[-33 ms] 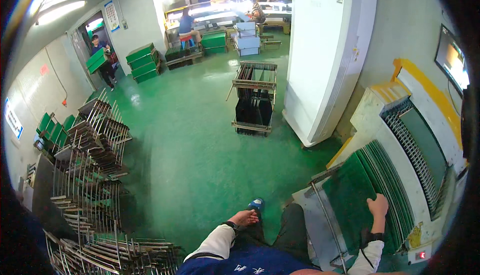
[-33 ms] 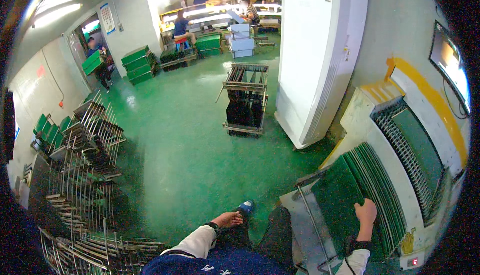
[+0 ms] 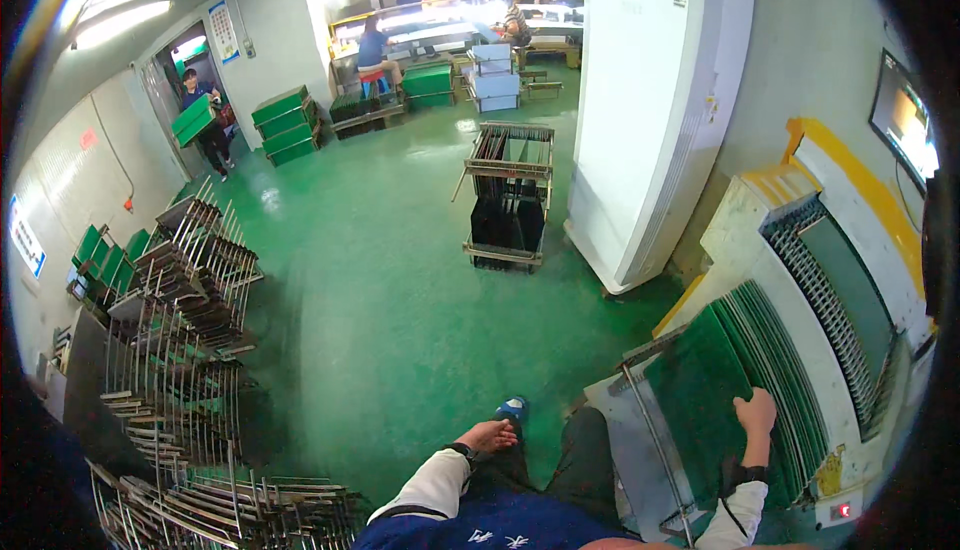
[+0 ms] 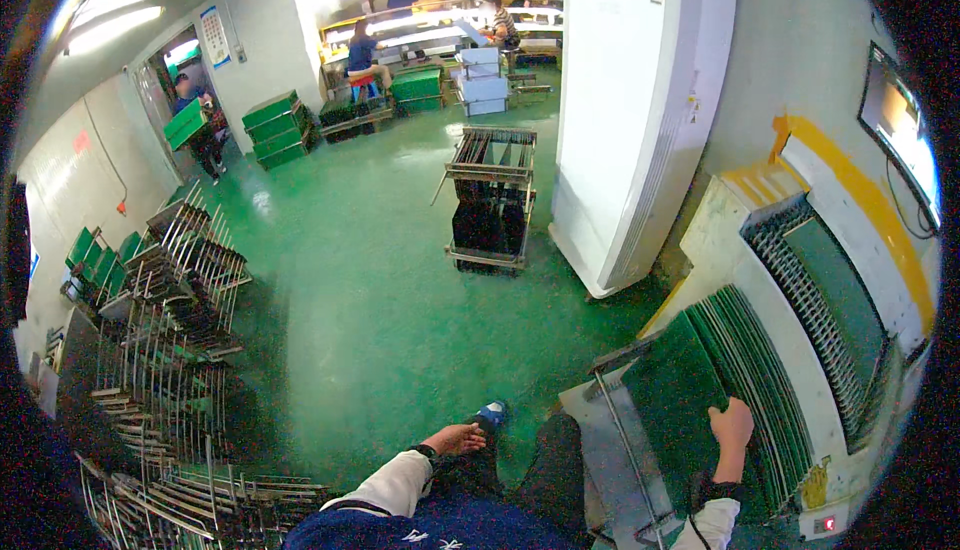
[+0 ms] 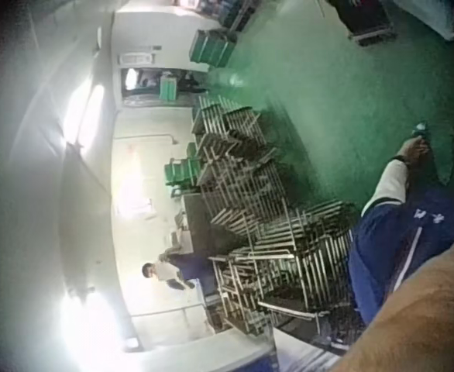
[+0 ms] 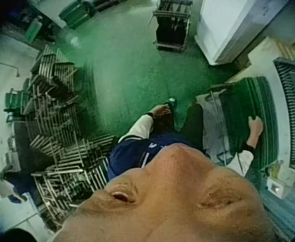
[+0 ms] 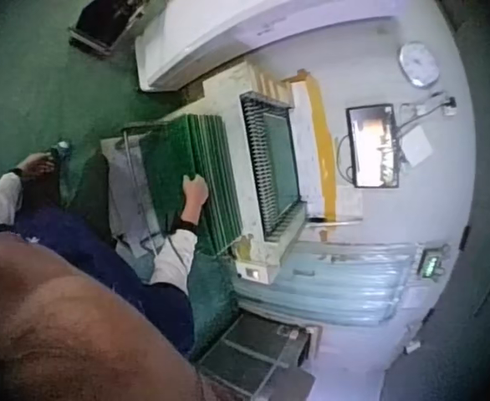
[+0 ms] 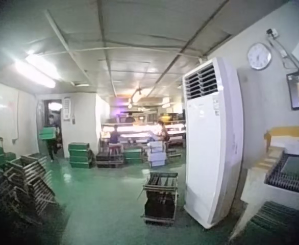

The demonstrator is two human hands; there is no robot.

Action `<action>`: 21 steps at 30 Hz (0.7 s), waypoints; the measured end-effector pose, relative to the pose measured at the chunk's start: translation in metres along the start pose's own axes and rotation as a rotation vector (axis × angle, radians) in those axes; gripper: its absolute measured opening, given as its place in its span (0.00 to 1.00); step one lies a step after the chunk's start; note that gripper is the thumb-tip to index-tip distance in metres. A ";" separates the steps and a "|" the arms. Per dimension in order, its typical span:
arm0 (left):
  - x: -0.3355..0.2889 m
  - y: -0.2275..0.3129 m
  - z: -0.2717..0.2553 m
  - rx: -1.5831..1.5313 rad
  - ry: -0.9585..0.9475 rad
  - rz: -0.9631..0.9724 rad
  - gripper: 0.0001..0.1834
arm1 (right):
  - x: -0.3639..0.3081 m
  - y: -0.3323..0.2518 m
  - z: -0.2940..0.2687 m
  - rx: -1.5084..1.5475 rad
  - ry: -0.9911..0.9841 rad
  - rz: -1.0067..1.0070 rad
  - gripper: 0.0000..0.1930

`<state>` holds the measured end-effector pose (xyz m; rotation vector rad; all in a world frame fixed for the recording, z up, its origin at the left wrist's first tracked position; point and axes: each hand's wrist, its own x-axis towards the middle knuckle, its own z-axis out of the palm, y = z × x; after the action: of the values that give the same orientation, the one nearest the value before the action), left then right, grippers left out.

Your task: Loading green circuit boards into a processing machine and then transferring them to a drying rack.

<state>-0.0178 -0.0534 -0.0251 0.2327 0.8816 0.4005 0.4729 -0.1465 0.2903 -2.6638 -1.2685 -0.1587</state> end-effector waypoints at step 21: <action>0.009 0.001 0.000 -0.030 -0.034 -0.028 0.16 | 0.006 0.017 0.019 -0.013 0.062 -0.012 0.20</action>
<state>-0.0130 -0.0491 -0.0312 0.1992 0.8440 0.3826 0.4902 -0.1478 0.2706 -2.6406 -1.2693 -0.2495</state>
